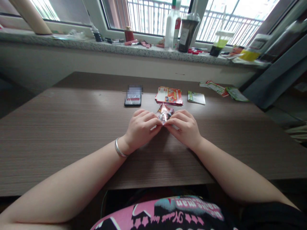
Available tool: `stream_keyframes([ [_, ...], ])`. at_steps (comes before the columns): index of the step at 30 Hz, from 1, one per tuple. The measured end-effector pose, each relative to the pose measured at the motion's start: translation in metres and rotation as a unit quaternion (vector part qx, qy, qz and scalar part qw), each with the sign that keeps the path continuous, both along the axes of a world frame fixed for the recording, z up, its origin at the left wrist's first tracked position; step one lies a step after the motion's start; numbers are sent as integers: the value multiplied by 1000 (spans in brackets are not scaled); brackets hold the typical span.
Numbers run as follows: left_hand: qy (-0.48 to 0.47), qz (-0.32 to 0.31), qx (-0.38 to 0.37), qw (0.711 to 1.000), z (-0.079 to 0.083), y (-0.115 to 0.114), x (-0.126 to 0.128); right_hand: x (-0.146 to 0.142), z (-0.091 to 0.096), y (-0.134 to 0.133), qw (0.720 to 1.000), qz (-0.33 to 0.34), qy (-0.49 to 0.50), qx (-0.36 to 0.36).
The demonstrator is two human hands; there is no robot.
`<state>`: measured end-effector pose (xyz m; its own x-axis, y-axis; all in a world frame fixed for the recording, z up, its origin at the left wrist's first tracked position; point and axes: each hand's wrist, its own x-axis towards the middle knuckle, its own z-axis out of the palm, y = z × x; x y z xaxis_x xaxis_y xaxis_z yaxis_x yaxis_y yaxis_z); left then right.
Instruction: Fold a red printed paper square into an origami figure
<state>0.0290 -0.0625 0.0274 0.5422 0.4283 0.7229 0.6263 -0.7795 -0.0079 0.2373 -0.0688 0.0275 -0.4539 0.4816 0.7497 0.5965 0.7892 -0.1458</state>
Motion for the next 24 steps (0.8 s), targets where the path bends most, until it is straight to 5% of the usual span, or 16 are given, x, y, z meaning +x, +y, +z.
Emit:
stream_keyframes([
  [24,39,-14,36,999,-1,4,1,-3,-4,2,996,-47,-77,12],
])
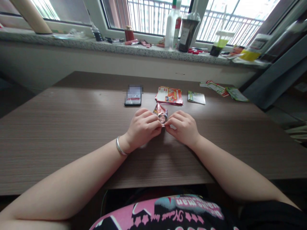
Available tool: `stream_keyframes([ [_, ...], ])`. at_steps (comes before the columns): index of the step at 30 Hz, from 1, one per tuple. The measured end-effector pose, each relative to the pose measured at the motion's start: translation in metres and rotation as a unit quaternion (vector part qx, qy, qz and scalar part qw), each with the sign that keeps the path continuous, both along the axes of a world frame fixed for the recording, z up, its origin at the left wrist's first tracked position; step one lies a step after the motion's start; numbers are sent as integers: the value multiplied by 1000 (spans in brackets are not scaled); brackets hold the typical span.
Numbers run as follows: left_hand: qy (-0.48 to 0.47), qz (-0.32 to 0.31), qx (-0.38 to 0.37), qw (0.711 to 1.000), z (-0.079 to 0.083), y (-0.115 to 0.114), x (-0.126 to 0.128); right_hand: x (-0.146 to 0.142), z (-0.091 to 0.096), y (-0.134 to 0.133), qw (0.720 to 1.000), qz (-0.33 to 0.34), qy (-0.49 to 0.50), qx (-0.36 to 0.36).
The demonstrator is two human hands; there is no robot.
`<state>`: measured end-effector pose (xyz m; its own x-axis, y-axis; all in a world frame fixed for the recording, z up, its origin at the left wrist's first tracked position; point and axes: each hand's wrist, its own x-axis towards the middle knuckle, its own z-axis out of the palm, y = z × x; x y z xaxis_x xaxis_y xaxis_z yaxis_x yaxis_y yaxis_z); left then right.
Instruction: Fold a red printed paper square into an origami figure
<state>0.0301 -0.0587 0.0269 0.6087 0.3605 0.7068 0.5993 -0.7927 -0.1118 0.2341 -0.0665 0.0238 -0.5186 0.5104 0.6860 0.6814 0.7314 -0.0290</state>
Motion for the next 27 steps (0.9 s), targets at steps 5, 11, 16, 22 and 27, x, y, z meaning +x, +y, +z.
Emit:
stream_keyframes([
  [5,-3,-1,-11,1000,-1,0,0,1,-4,3,1000,14,13,-1],
  [11,17,23,-15,999,-1,-2,-2,3,-5,3,999,32,22,-4],
  [16,8,17,-25,1000,-2,0,-3,1,-4,2,1000,-4,-4,-15],
  [22,2,11,-29,1000,-4,0,-2,1,-4,4,1000,-11,-4,-9],
  [27,-9,5,-18,1000,-3,0,-2,3,-6,7,1000,-11,-11,-5],
])
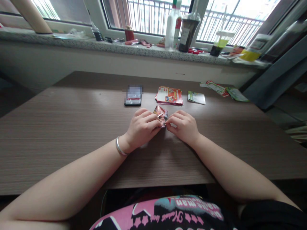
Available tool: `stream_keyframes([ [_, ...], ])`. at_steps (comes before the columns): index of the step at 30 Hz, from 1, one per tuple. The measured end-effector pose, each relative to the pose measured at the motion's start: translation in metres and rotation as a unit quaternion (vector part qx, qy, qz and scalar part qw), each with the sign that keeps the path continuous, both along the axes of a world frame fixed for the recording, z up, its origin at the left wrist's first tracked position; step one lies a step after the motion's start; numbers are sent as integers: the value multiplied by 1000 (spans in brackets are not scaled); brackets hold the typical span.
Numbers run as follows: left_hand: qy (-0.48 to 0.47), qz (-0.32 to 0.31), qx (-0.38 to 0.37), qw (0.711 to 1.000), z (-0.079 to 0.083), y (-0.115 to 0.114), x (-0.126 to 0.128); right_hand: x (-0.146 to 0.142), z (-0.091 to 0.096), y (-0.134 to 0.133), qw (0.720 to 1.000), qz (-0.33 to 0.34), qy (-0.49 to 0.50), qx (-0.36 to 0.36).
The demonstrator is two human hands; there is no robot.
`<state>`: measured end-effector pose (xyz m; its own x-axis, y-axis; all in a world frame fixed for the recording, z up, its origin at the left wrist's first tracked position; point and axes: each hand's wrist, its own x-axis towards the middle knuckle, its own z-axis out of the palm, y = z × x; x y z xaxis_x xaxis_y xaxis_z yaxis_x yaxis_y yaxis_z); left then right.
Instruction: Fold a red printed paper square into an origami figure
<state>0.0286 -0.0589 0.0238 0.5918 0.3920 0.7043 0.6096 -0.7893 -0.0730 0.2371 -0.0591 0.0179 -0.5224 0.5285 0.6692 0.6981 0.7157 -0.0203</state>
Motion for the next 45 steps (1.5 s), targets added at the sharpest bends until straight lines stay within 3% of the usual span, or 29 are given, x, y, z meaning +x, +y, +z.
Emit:
stream_keyframes([
  [24,-3,-4,-1,1000,-1,0,-1,3,-2,3,999,-26,-18,-37],
  [38,13,-14,-20,1000,-4,3,-2,3,0,-2,999,-6,-38,-36],
  [45,62,23,-41,997,-1,7,-5,6,-4,4,998,-19,-20,-53],
])
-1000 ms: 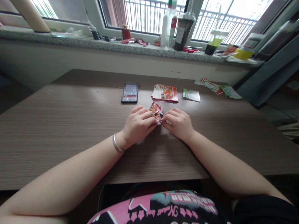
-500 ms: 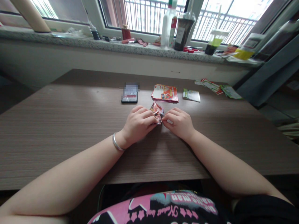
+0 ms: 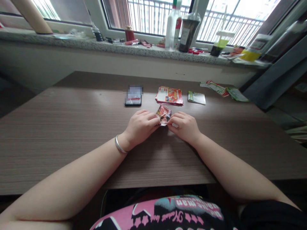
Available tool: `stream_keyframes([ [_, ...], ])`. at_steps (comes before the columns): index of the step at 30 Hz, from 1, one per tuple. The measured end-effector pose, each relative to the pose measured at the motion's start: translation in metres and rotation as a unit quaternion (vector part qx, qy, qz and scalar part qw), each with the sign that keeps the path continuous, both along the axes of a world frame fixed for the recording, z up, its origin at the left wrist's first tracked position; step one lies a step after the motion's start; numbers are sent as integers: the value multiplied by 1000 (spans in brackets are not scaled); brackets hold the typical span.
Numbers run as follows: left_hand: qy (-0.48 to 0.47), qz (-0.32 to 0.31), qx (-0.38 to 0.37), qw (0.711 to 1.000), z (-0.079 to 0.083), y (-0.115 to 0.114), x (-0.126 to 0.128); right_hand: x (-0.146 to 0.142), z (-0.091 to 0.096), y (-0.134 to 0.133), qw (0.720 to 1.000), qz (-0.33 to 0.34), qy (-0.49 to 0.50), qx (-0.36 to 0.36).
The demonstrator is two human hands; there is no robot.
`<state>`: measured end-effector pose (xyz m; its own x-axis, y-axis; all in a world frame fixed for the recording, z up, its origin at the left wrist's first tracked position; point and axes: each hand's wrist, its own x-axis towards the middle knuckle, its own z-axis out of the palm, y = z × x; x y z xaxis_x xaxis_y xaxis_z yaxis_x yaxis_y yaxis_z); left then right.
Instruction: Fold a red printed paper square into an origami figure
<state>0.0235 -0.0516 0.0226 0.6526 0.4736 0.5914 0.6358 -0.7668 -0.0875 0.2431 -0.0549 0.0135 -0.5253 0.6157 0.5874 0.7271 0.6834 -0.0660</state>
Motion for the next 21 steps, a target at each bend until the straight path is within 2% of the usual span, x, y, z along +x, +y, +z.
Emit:
stream_keyframes([
  [6,4,37,-37,999,-1,10,-13,5,-1,2,998,-23,47,-22],
  [12,-104,55,-111,987,-5,16,-21,12,0,3,998,-50,42,-18],
  [15,-181,56,-192,963,-6,16,-20,13,-2,4,997,-65,39,-25],
  [19,-280,45,-311,907,-6,12,-15,12,-3,4,996,-78,32,-25],
  [21,-298,35,-345,889,-6,10,-12,10,-3,4,996,-85,27,-23],
])
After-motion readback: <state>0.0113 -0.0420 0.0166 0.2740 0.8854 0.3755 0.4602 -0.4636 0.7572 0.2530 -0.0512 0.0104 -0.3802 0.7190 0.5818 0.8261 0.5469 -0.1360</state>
